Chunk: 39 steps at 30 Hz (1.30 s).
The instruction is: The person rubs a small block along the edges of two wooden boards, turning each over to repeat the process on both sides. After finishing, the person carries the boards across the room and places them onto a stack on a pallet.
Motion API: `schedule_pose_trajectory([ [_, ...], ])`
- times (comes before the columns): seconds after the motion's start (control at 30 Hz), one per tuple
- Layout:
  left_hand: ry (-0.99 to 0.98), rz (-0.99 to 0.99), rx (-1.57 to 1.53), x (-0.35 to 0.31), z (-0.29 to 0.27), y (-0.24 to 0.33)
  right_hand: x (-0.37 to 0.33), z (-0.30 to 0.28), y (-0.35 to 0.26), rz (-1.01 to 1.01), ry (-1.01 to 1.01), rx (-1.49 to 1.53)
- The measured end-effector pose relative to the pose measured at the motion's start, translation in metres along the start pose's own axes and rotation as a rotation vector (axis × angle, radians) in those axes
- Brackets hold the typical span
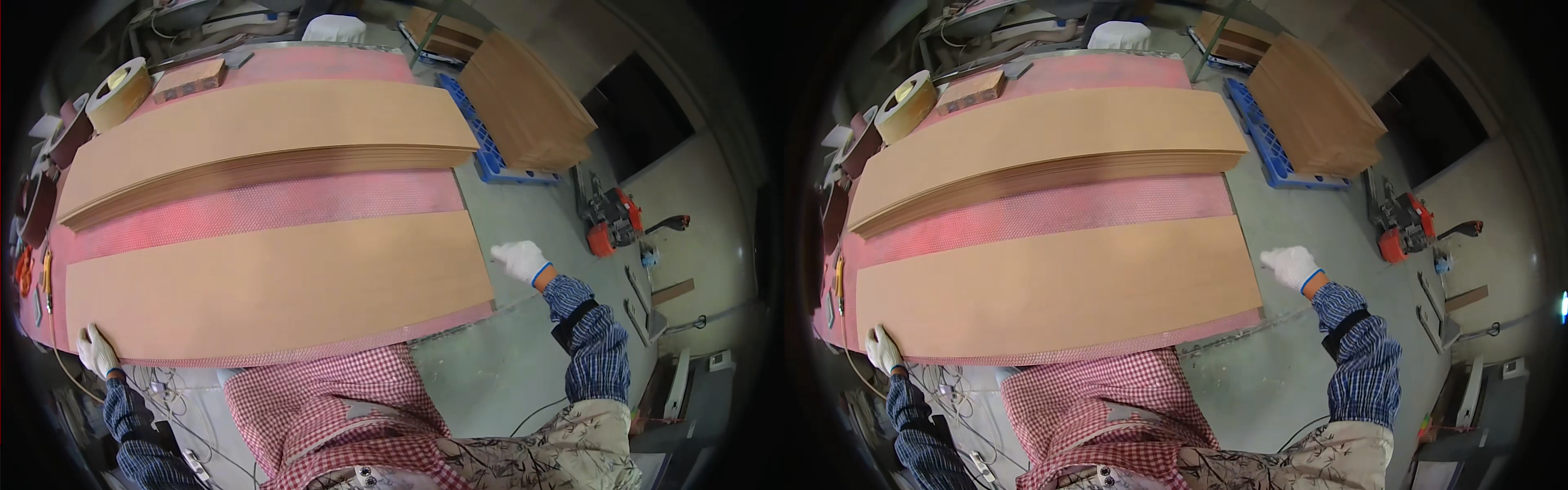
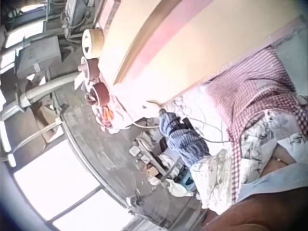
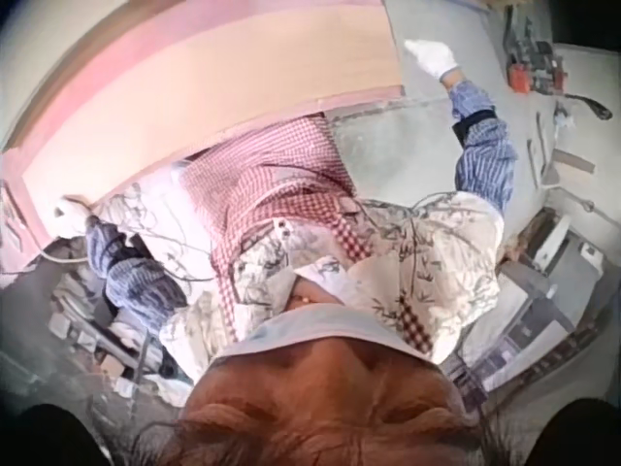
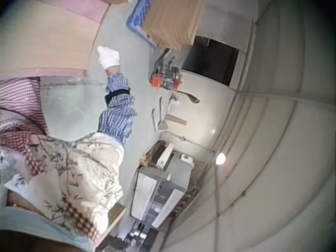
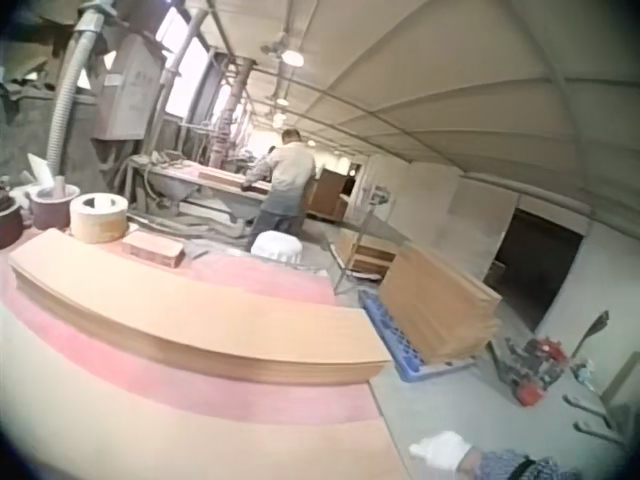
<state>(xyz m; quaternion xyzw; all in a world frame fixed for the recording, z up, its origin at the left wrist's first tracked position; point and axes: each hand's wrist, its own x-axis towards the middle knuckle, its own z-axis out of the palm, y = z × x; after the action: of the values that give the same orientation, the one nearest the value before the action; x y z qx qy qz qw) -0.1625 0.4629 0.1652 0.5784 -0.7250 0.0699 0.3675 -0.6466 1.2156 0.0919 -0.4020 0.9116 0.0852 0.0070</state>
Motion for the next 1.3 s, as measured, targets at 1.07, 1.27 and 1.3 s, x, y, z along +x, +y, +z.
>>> schedule_pose_trajectory([
  [1.07, -0.014, 0.068, -0.128, 0.016, 0.024, -0.041, 0.053, -0.099, -0.150, -0.313, -0.090, 0.207],
  [1.27, 0.091, 0.069, -0.109, -0.002, 0.010, 0.000, 0.088, -0.136, -0.228, -0.409, -0.047, 0.216],
  [1.3, 0.097, 0.058, -0.115, -0.001, 0.003, 0.003, 0.097, -0.140, -0.246, -0.444, -0.049, 0.217],
])
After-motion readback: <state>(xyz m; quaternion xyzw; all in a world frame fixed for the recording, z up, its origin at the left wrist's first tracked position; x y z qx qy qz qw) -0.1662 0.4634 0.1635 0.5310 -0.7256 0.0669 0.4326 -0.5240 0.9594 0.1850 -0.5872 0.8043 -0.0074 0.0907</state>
